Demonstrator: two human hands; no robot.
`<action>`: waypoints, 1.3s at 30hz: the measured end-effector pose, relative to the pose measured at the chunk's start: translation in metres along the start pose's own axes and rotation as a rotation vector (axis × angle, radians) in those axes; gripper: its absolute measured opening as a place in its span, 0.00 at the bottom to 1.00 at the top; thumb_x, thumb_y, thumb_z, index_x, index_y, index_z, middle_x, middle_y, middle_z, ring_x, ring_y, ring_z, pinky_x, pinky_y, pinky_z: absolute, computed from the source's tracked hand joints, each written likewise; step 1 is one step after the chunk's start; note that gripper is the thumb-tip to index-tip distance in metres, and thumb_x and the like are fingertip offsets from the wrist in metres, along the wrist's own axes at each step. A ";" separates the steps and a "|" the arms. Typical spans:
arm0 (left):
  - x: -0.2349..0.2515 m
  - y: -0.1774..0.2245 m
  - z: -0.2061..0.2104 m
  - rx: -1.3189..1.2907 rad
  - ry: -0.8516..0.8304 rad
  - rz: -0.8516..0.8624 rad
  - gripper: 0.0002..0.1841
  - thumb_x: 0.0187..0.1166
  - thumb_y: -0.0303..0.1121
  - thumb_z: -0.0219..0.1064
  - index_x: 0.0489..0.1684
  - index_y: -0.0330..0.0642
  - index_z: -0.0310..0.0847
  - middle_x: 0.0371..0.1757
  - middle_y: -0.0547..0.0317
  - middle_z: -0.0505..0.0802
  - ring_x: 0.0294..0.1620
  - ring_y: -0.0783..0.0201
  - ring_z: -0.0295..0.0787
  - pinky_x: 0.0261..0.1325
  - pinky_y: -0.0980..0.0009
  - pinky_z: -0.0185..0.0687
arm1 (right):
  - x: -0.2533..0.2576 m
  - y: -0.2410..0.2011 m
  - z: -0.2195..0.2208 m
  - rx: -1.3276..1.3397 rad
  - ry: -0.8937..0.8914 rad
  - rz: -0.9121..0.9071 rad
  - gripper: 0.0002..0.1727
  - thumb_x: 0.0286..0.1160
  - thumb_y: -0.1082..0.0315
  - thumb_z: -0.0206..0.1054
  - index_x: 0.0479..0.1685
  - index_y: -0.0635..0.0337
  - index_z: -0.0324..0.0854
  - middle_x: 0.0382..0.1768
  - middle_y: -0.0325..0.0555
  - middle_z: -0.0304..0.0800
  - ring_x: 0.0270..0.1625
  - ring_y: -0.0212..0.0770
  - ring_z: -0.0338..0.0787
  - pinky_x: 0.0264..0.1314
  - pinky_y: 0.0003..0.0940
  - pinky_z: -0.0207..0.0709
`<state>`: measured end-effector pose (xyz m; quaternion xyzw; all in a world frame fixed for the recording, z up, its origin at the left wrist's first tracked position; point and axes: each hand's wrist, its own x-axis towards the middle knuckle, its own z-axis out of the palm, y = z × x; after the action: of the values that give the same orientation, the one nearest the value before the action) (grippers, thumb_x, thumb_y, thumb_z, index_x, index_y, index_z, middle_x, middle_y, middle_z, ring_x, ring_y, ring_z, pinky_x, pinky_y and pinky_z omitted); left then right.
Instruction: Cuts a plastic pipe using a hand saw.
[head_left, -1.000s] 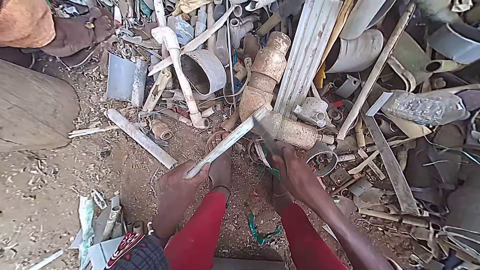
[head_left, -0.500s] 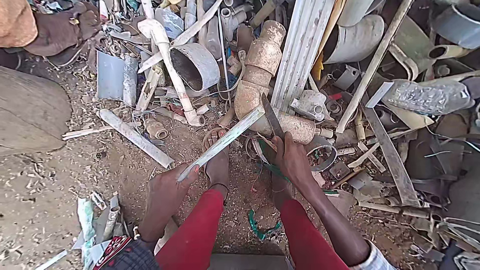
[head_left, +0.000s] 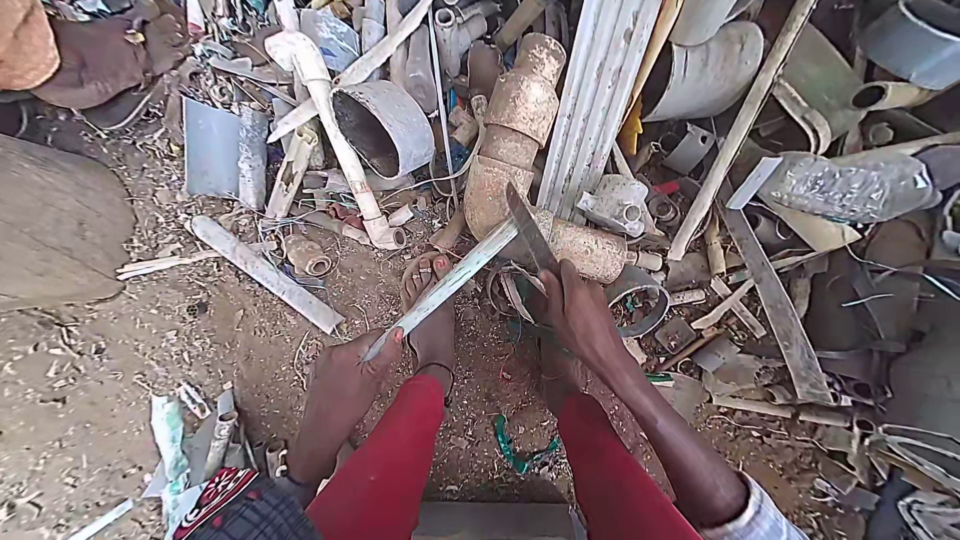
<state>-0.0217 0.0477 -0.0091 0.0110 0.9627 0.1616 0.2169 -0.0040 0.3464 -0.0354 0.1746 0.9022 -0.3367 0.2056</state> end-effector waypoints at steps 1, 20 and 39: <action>0.000 0.001 0.001 -0.004 -0.001 -0.001 0.44 0.79 0.73 0.38 0.17 0.38 0.78 0.12 0.54 0.74 0.17 0.52 0.76 0.23 0.48 0.66 | 0.008 0.001 0.001 -0.029 0.025 0.022 0.22 0.94 0.53 0.47 0.49 0.63 0.78 0.26 0.52 0.84 0.38 0.56 0.91 0.43 0.51 0.81; 0.001 -0.004 0.008 0.054 0.068 0.045 0.46 0.78 0.75 0.37 0.18 0.37 0.79 0.12 0.49 0.76 0.17 0.46 0.78 0.21 0.45 0.67 | 0.011 -0.014 0.013 -0.083 0.044 0.075 0.24 0.94 0.51 0.48 0.53 0.64 0.79 0.30 0.56 0.88 0.42 0.59 0.94 0.45 0.54 0.82; 0.003 -0.005 0.015 0.090 0.125 0.063 0.47 0.79 0.75 0.38 0.22 0.34 0.81 0.13 0.44 0.78 0.18 0.41 0.81 0.20 0.43 0.68 | -0.036 0.007 0.008 -0.014 -0.136 -0.015 0.26 0.93 0.50 0.48 0.59 0.66 0.80 0.29 0.56 0.87 0.37 0.59 0.93 0.42 0.55 0.84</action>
<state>-0.0177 0.0479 -0.0241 0.0409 0.9798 0.1255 0.1505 0.0316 0.3395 -0.0267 0.1429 0.8898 -0.3428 0.2652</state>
